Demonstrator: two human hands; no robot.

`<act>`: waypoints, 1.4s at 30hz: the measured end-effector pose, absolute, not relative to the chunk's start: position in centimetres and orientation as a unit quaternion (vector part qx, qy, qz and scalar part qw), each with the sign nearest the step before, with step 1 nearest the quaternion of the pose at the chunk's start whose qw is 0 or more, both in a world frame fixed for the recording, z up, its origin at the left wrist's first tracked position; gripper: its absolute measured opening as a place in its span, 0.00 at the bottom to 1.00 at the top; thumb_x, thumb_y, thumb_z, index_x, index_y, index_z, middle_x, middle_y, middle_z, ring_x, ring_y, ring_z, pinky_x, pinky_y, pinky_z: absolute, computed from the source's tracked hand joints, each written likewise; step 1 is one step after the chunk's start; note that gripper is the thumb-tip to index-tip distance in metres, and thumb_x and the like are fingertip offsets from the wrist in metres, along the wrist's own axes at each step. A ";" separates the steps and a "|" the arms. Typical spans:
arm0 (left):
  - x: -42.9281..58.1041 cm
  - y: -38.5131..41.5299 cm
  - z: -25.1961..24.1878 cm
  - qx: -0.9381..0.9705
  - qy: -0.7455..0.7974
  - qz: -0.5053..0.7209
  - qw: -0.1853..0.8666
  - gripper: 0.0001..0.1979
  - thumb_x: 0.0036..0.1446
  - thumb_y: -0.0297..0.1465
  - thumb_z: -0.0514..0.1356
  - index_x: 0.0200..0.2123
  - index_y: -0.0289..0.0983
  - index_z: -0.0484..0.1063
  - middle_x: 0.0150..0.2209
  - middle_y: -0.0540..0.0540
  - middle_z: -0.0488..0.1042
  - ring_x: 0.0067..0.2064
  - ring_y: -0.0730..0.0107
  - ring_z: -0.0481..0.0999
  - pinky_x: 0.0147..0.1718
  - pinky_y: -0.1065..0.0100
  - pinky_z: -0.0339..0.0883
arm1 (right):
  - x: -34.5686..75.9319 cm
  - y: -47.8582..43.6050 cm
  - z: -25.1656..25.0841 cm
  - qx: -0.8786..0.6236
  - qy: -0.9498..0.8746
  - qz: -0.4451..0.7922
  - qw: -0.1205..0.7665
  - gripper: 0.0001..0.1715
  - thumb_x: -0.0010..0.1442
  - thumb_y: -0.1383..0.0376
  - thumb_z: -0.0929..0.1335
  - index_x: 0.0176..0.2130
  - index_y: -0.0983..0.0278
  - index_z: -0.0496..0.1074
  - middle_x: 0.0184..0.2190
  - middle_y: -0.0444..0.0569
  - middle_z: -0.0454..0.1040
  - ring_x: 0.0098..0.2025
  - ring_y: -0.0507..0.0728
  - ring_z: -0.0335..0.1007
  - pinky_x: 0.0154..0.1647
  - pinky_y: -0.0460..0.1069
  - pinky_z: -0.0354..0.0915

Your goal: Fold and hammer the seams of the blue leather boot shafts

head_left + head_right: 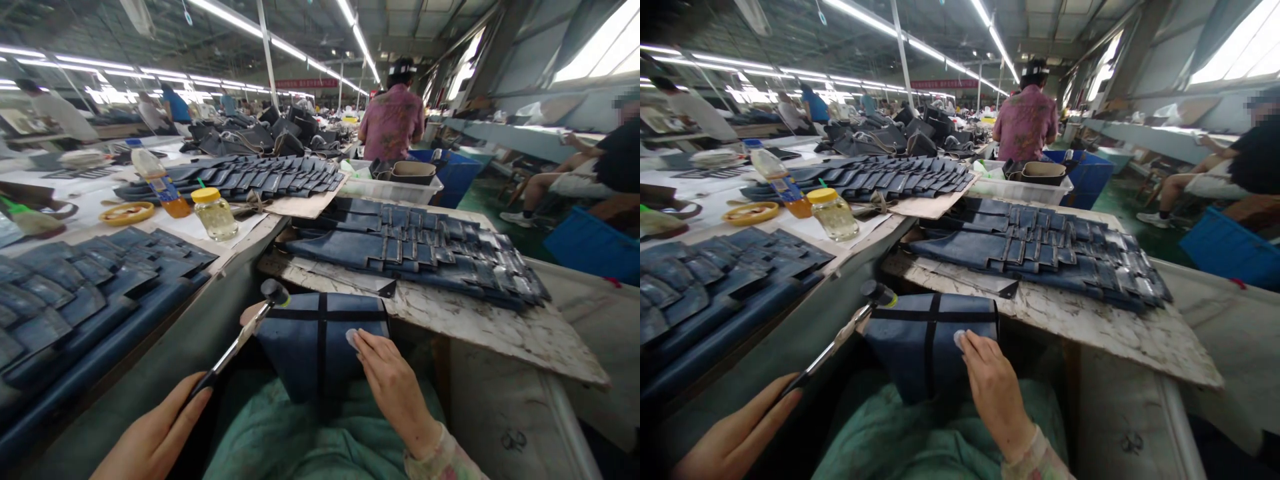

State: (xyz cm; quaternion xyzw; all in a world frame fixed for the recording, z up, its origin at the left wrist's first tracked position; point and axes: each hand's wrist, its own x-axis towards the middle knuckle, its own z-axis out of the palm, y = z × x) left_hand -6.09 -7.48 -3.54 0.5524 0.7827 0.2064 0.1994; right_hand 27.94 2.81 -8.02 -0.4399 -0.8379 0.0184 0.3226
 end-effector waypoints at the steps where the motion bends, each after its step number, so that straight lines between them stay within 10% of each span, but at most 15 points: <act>1: -5.0 -7.1 -3.3 0.558 0.769 0.201 0.236 0.19 0.56 0.45 0.49 0.44 0.45 0.71 0.42 0.51 0.78 0.45 0.61 0.77 0.45 0.67 0.71 | 28.0 2.8 -8.0 -0.441 -0.838 0.017 0.322 0.22 0.64 0.69 0.59 0.56 0.62 0.65 0.49 0.52 0.71 0.49 0.57 0.67 0.51 0.54 0.68; 19: 3.3 0.3 -0.8 0.670 0.659 0.090 0.330 0.20 0.61 0.45 0.45 0.48 0.43 0.66 0.42 0.45 0.76 0.45 0.61 0.75 0.45 0.65 0.65 | 28.2 2.2 -8.0 -0.448 -0.830 0.048 0.328 0.24 0.62 0.72 0.59 0.56 0.61 0.65 0.49 0.51 0.70 0.51 0.56 0.66 0.52 0.54 0.68; 31: 6.3 4.4 0.0 0.789 0.591 -0.005 0.168 0.16 0.62 0.42 0.45 0.37 0.41 0.67 0.33 0.47 0.76 0.34 0.64 0.77 0.31 0.69 0.63 | 28.1 2.3 -7.5 -0.452 -0.828 0.069 0.325 0.23 0.62 0.73 0.59 0.55 0.62 0.65 0.49 0.50 0.70 0.51 0.56 0.65 0.52 0.53 0.68; 42: 13.1 19.0 -2.7 0.894 0.447 0.002 0.034 0.12 0.58 0.39 0.54 0.37 0.37 0.71 0.36 0.43 0.75 0.40 0.62 0.75 0.40 0.65 0.65 | 28.1 2.7 -8.1 -0.465 -0.824 0.092 0.311 0.26 0.59 0.74 0.62 0.56 0.62 0.63 0.49 0.49 0.69 0.50 0.57 0.64 0.52 0.55 0.67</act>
